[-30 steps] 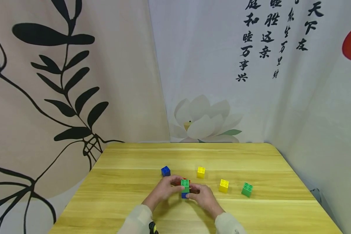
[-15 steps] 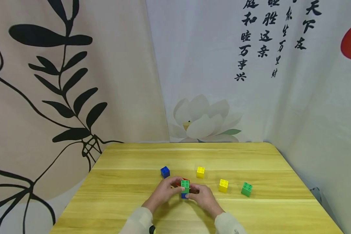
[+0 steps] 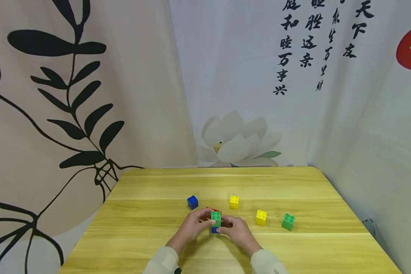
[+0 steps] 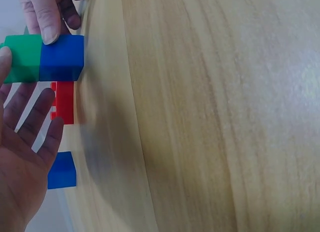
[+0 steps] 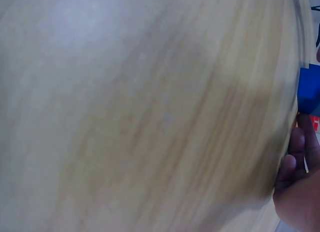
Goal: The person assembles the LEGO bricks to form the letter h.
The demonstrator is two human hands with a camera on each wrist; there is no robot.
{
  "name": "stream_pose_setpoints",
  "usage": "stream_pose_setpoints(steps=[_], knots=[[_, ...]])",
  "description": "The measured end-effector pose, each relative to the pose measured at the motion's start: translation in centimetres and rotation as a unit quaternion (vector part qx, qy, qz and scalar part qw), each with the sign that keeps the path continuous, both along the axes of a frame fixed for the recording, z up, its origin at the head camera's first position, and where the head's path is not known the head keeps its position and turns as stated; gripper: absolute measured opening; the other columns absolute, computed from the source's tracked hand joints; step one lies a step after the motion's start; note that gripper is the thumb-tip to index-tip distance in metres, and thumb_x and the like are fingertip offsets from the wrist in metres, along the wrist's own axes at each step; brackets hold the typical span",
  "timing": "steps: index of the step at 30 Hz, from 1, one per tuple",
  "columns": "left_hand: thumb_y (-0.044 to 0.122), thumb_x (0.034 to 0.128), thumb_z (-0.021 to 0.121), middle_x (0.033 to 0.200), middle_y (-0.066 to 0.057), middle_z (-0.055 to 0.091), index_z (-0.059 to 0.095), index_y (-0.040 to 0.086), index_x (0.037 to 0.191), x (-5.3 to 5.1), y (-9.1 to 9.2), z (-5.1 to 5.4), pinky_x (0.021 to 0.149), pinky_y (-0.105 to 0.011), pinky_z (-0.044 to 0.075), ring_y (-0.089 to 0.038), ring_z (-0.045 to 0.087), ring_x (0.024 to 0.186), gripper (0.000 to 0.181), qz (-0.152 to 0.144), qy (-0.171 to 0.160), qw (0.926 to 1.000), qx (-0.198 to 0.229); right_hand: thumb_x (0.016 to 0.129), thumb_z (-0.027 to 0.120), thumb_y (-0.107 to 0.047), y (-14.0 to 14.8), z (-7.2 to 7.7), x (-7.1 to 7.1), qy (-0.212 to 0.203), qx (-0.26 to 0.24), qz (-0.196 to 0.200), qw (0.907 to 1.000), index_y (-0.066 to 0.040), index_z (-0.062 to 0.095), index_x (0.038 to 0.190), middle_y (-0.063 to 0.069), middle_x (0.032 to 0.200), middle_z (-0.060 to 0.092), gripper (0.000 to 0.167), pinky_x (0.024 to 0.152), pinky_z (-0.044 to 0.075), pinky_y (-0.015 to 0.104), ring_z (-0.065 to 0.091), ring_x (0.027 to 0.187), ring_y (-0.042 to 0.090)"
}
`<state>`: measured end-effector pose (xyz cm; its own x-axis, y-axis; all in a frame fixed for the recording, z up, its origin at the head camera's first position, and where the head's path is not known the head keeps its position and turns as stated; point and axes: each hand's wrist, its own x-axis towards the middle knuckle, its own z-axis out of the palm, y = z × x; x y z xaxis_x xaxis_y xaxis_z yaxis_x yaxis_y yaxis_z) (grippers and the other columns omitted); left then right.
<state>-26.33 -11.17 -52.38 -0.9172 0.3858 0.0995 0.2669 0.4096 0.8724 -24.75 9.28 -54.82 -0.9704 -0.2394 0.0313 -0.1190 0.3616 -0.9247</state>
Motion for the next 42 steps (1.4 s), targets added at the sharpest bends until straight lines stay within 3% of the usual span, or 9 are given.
stream_pose_setpoints(steps=[12, 29, 42], knots=[[0.031, 0.0934, 0.070, 0.109, 0.003, 0.068, 0.068, 0.018, 0.121, 0.0, 0.0, -0.3, 0.079, -0.035, 0.052, -0.019, 0.061, 0.096, 0.031, 0.011, -0.009, 0.9999, 0.005, 0.086, 0.079, -0.020, -0.1, 0.0, 0.1, 0.002, 0.014, 0.002, 0.9999, -0.005, 0.068, 0.124, 0.007, 0.106, 0.072, 0.043, 0.083, 0.055, 0.042, 0.065, 0.095, 0.021], [0.025, 0.0905, 0.075, 0.099, 0.002, 0.066, 0.069, 0.013, 0.115, -0.1, -0.6, 0.9, 0.078, -0.040, 0.049, -0.019, 0.059, 0.093, 0.028, 0.008, -0.008, 0.9998, -0.014, 0.085, 0.080, -0.021, 0.1, 0.1, 0.1, 0.002, 0.015, 0.005, 0.9999, -0.004, 0.069, 0.122, 0.011, 0.110, 0.071, 0.042, 0.085, 0.054, 0.046, 0.065, 0.099, 0.026], [0.030, 0.0912, 0.074, 0.113, -0.001, 0.067, 0.065, 0.009, 0.124, 0.1, -3.1, 1.2, 0.081, -0.041, 0.051, -0.023, 0.058, 0.102, 0.040, 0.022, -0.027, 0.9990, -0.028, 0.088, 0.076, -0.018, 1.0, 1.2, 0.8, -0.007, 0.029, 0.003, 0.9996, -0.002, 0.064, 0.127, 0.016, 0.114, 0.067, 0.044, 0.080, 0.055, 0.043, 0.063, 0.098, 0.028]])
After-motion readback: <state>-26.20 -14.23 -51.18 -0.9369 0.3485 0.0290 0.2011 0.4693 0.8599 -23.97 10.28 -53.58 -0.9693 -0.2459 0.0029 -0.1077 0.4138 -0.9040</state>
